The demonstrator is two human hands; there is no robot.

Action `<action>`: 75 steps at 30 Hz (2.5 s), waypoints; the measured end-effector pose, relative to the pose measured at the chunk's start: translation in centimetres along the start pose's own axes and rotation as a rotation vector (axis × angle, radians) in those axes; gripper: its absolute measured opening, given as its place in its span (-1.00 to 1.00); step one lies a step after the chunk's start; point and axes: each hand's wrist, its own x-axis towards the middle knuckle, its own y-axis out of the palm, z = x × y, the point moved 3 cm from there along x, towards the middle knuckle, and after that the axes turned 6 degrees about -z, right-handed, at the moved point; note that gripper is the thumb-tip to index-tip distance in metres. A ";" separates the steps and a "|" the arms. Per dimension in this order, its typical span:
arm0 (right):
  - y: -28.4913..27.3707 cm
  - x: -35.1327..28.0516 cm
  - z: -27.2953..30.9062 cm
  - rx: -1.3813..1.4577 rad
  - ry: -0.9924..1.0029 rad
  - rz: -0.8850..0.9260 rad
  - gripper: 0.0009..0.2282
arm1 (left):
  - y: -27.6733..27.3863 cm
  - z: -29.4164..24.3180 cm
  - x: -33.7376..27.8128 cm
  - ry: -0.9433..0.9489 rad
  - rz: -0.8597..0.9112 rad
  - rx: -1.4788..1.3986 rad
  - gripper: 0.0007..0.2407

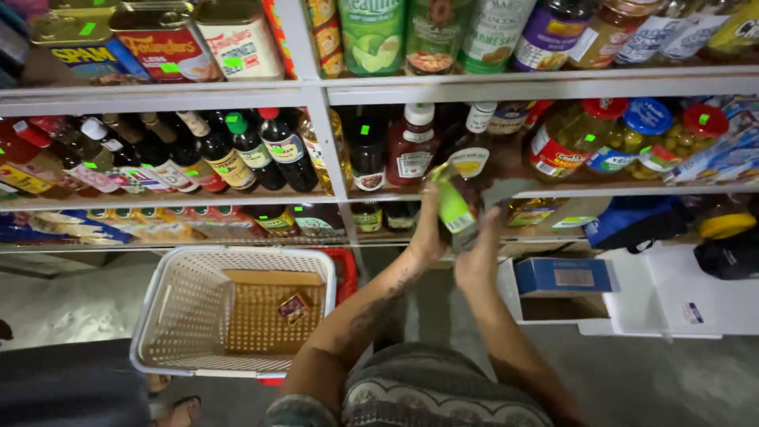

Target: Dusting and wiping down canned goods from a shelf and placing them into a shopping basket.

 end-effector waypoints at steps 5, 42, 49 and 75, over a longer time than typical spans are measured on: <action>-4.0 10.6 -0.8 0.064 0.196 0.149 -0.66 | 1.6 0.6 -0.2 0.157 0.083 0.237 -0.56; -2.8 10.1 16.7 -0.888 -1.120 0.826 -0.57 | 9.7 16.5 6.5 0.029 -0.294 0.090 -0.32; -4.8 12.0 18.5 -0.674 -0.713 0.797 -0.10 | 14.4 14.4 0.9 0.257 -0.202 0.218 -0.21; 0.8 6.9 16.8 -1.234 -0.650 0.416 -0.68 | 6.2 7.4 -2.3 1.299 0.166 1.483 -0.44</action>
